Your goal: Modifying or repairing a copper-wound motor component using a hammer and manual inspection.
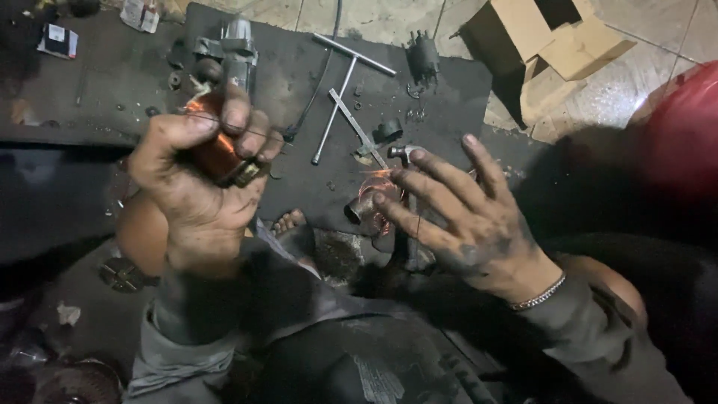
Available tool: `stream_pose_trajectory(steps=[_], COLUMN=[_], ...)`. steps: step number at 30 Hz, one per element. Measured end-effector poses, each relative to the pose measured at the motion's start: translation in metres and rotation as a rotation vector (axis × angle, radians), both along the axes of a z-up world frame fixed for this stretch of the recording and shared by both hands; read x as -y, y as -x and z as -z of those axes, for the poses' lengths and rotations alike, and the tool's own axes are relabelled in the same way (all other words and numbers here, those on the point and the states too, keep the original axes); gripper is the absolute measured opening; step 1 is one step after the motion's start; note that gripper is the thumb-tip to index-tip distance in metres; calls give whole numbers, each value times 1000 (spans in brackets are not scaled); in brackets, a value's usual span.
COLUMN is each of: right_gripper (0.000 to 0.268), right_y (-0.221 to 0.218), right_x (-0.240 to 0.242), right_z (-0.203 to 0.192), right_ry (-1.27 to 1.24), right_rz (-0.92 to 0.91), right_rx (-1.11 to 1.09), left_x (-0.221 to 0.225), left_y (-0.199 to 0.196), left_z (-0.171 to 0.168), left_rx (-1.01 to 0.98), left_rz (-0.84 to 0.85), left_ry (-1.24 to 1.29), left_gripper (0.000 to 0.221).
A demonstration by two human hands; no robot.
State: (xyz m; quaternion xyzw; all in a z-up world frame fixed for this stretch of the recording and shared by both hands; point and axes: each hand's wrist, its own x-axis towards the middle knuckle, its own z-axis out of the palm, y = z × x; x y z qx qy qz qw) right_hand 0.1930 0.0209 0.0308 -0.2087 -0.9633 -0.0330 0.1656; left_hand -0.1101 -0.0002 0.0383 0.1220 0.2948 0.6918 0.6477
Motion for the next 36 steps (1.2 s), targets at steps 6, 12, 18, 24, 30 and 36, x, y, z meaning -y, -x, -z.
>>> stream_pose_trajectory(steps=[6, 12, 18, 24, 30, 36], right_gripper=[59, 46, 58, 79, 96, 116], right_y=[10, 15, 2, -38, -39, -52], right_x=[8, 12, 13, -13, -38, -33], right_z=[-5, -4, 9, 0, -41, -48], right_ry=[92, 203, 306, 832, 908, 887], right_rz=[-72, -125, -155, 126, 706, 511], right_rx=[86, 124, 177, 133, 693, 294], left_x=[-2, -2, -2, -4, 0, 4], left_y=[-11, -19, -31, -34, -43, -49], left_z=[4, 20, 20, 41, 13, 19], left_rx=[-38, -186, -424, -438, -216, 136], left_rz=[40, 125, 223, 412, 513, 547], left_ry=[94, 20, 48, -101, 28, 108], left_gripper=[40, 37, 42, 52, 48, 47])
